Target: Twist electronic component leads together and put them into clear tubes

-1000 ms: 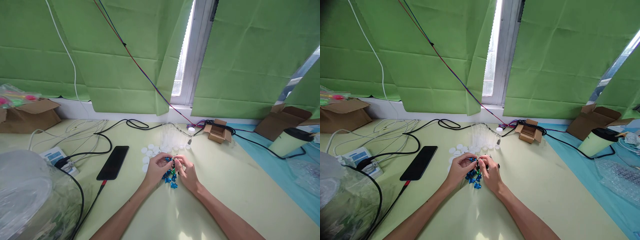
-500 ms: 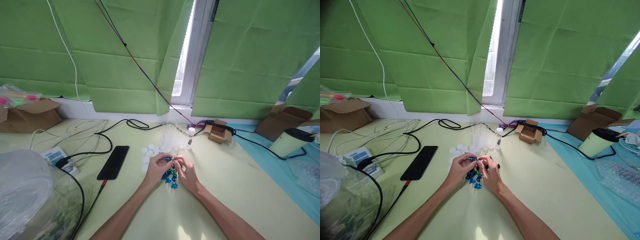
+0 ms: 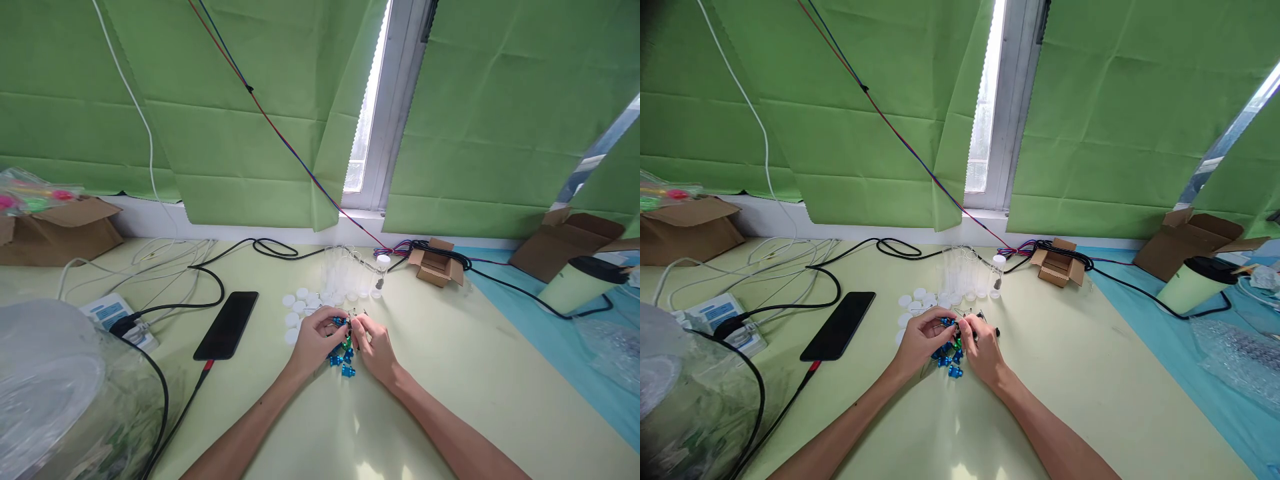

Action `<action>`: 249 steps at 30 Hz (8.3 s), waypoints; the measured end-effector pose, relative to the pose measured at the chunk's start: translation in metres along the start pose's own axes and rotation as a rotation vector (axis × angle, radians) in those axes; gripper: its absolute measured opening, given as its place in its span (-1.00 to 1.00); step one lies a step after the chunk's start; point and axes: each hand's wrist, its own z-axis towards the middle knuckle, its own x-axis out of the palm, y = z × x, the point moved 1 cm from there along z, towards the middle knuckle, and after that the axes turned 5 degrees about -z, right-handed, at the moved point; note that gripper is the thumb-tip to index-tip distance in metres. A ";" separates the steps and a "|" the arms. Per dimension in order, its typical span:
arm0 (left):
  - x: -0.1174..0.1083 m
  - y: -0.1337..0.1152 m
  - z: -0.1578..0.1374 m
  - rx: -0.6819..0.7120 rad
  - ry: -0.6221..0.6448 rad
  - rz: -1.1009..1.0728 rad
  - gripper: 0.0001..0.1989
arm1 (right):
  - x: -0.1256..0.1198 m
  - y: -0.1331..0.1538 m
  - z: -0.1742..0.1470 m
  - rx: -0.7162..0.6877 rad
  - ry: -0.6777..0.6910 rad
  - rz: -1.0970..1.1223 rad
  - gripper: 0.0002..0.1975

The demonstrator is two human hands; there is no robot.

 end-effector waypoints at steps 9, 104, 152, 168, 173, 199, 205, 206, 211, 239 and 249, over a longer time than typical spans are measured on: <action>0.002 -0.004 0.001 -0.029 -0.037 -0.034 -0.82 | 0.000 0.001 0.000 0.011 -0.029 -0.021 -0.58; 0.002 -0.006 0.002 -0.048 -0.063 -0.044 -0.83 | 0.000 0.000 0.000 0.005 0.009 0.034 -0.78; 0.003 -0.005 0.000 -0.019 -0.016 0.009 -0.85 | -0.001 -0.002 -0.001 0.005 -0.005 -0.024 -0.65; 0.004 -0.007 0.000 -0.026 -0.017 -0.038 -0.85 | -0.001 0.000 0.000 -0.007 -0.050 -0.058 -0.57; 0.003 -0.010 0.002 -0.085 -0.076 -0.087 -0.82 | -0.001 0.002 0.000 0.015 -0.032 0.033 -0.77; 0.006 -0.005 -0.002 0.010 0.026 0.020 -0.89 | 0.001 -0.004 0.000 -0.034 -0.037 -0.090 -0.53; 0.004 -0.005 0.002 -0.026 -0.052 -0.058 -0.85 | -0.001 0.001 -0.001 -0.005 -0.032 0.002 -0.75; 0.003 -0.005 0.002 -0.030 -0.064 -0.059 -0.85 | -0.001 0.001 -0.002 -0.004 -0.024 0.013 -0.78; 0.002 -0.005 0.001 -0.027 -0.075 -0.023 -0.86 | -0.001 0.002 -0.002 -0.006 0.003 0.027 -0.80; 0.007 -0.008 -0.002 0.001 0.013 0.008 -0.87 | 0.001 -0.004 0.000 -0.017 -0.048 -0.075 -0.52; 0.004 -0.009 0.000 -0.011 -0.069 0.003 -0.85 | -0.001 0.005 -0.001 0.003 0.021 0.033 -0.77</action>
